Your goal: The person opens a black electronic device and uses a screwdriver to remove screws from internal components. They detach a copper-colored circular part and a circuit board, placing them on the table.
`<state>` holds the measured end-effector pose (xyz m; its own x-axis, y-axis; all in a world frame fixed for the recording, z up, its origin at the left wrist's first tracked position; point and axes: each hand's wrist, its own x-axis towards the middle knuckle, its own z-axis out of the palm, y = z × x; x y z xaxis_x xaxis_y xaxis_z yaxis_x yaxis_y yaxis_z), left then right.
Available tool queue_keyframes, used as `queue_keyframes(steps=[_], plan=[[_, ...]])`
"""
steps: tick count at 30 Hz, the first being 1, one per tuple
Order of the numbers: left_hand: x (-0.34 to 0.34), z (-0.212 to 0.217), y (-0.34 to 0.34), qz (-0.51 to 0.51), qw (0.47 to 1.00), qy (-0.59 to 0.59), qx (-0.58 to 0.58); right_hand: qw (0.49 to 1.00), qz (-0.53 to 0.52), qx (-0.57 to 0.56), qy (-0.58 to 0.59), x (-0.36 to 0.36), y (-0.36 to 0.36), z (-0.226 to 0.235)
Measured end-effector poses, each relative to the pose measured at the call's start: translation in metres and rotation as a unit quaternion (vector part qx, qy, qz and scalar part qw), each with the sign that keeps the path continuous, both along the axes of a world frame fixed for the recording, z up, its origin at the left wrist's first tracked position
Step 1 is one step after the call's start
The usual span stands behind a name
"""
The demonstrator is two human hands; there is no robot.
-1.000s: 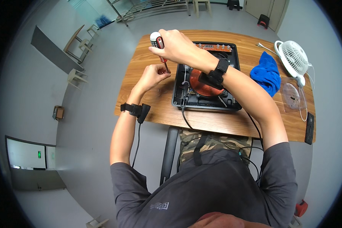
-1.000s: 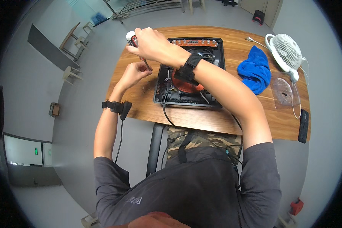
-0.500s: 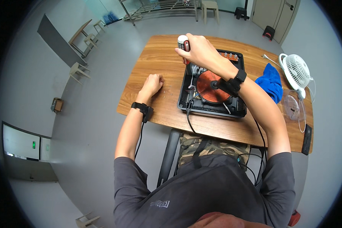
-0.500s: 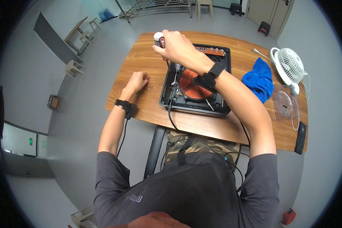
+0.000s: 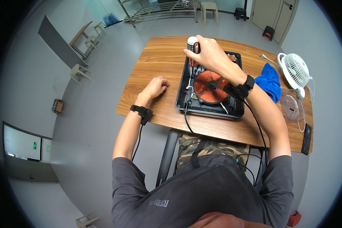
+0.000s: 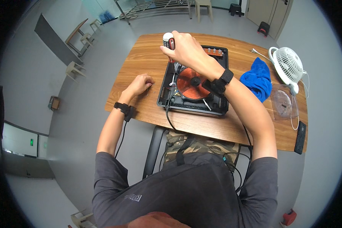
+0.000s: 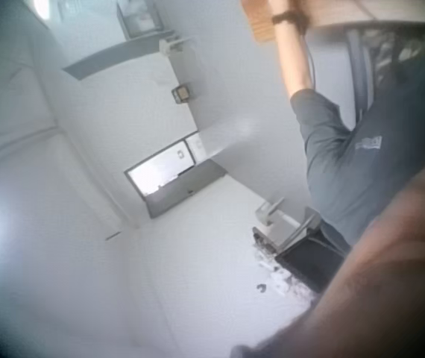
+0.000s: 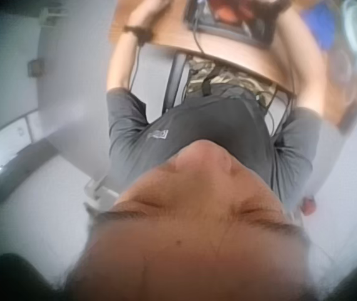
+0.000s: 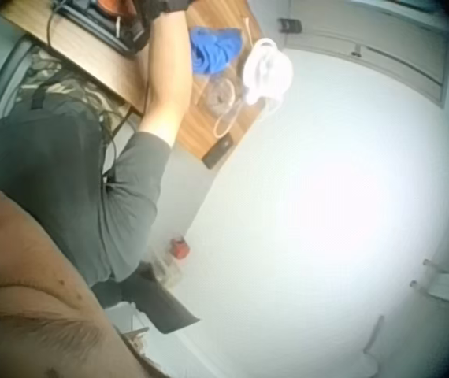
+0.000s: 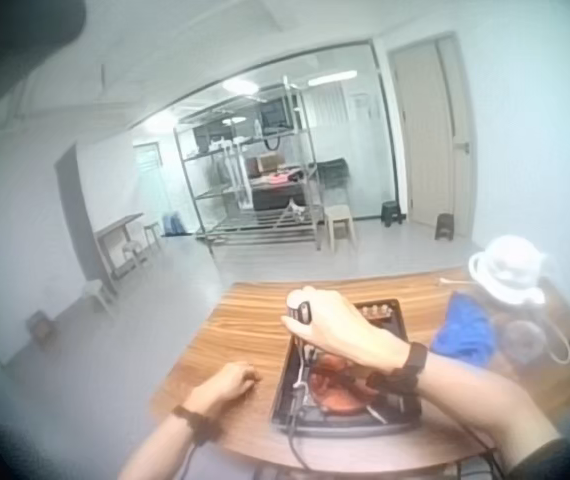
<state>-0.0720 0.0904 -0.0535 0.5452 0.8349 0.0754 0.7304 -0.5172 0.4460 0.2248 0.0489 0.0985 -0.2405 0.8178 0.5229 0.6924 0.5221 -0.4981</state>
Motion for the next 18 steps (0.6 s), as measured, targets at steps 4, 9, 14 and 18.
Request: queue_keyframes(steps=[4, 9, 14, 18], plan=[[0.001, 0.001, -0.005, -0.02, 0.999, 0.032, 0.025, 1.0, 0.01, 0.008, 0.008, 0.001, -0.004, -0.001], [0.003, 0.006, -0.015, -0.034, 0.999, 0.007, 0.009, 1.0, -0.001, 0.011, 0.013, 0.009, -0.012, 0.003], [0.018, 0.016, -0.018, -0.049, 0.998, 0.003, -0.031, 1.0, -0.004, 0.005, 0.024, 0.021, -0.017, 0.009], [0.02, 0.017, -0.022, -0.056, 0.998, 0.022, -0.006, 0.999, 0.013, -0.013, 0.032, 0.03, -0.028, 0.013]])
